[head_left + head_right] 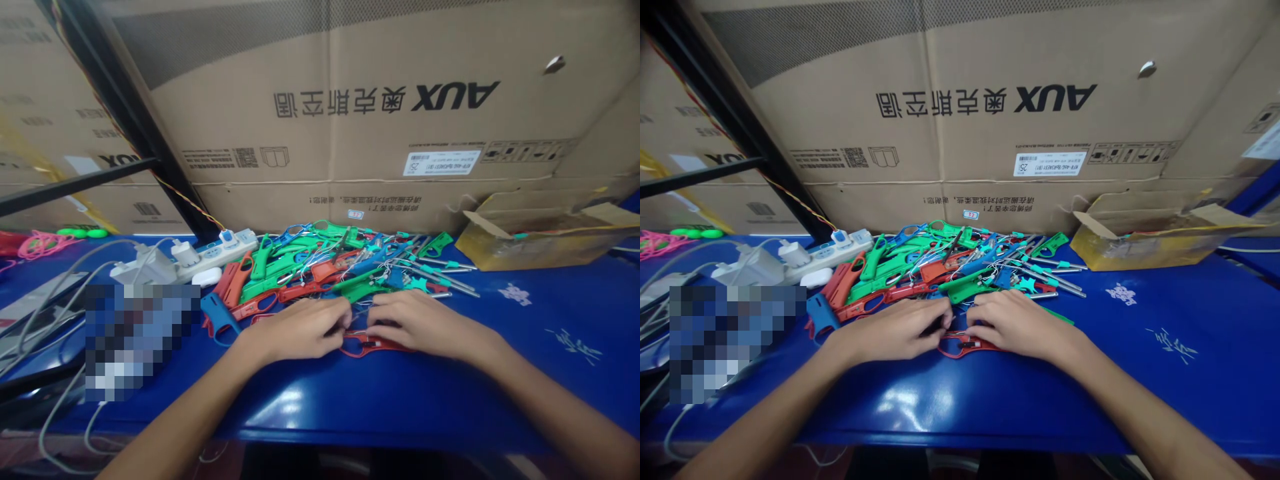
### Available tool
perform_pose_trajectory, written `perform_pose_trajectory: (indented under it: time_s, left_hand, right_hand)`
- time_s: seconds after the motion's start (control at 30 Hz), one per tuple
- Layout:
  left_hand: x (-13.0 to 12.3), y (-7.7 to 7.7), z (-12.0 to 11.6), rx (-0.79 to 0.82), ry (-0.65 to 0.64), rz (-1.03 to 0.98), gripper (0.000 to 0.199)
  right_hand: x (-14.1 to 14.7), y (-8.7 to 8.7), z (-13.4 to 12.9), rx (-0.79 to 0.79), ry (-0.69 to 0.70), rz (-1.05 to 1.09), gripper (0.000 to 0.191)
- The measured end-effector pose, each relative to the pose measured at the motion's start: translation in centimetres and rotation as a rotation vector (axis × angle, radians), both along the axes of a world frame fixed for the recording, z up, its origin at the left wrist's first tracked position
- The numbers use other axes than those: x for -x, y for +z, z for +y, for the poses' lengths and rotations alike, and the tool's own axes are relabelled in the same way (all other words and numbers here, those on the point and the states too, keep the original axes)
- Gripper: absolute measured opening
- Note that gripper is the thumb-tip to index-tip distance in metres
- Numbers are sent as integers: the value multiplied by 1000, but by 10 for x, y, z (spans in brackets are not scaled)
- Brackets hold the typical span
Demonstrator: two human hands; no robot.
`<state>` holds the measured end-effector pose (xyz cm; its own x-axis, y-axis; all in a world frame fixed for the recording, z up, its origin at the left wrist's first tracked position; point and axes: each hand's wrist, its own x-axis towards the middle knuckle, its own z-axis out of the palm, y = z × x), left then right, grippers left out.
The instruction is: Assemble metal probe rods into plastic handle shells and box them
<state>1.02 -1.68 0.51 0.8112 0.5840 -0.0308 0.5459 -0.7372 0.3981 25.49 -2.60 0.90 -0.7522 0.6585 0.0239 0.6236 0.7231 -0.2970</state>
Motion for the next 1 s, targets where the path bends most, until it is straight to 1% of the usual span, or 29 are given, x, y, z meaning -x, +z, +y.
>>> perform_pose_trajectory:
  time_s: [0.07,0.2,0.33,0.43,0.57,0.73,0.8,0.9,1.0]
  left_hand:
    - [0,1,0,7,1,-20,5]
    - [0,2,1,5,23,-50,20]
    - [0,2,3,-78,27,-39,28]
    - [1,-1,7,-158,40,-19,30]
    - [2,-5,11,-229,78,13,30]
    - [1,-10,14,-243,95,46,34]
    - [2,-10,16,-266,117,42,37]
    - [5,-8,18,-309,182,37,38]
    - [7,-3,19,-346,275,1,31]
  right_hand:
    - [-2,3,1,-17,-13,28,21]
    - [-8,7,7,-113,-74,84,25]
    - [-17,6,16,-267,-189,139,29]
    - [-22,3,20,-333,-258,184,28]
    - [-22,2,21,-353,-316,185,27]
    - [-21,4,21,-365,-320,205,26]
    - [-21,6,21,-388,-343,238,25]
    - [-21,8,21,-434,-394,282,27]
    - [-21,9,21,-446,-421,315,26]
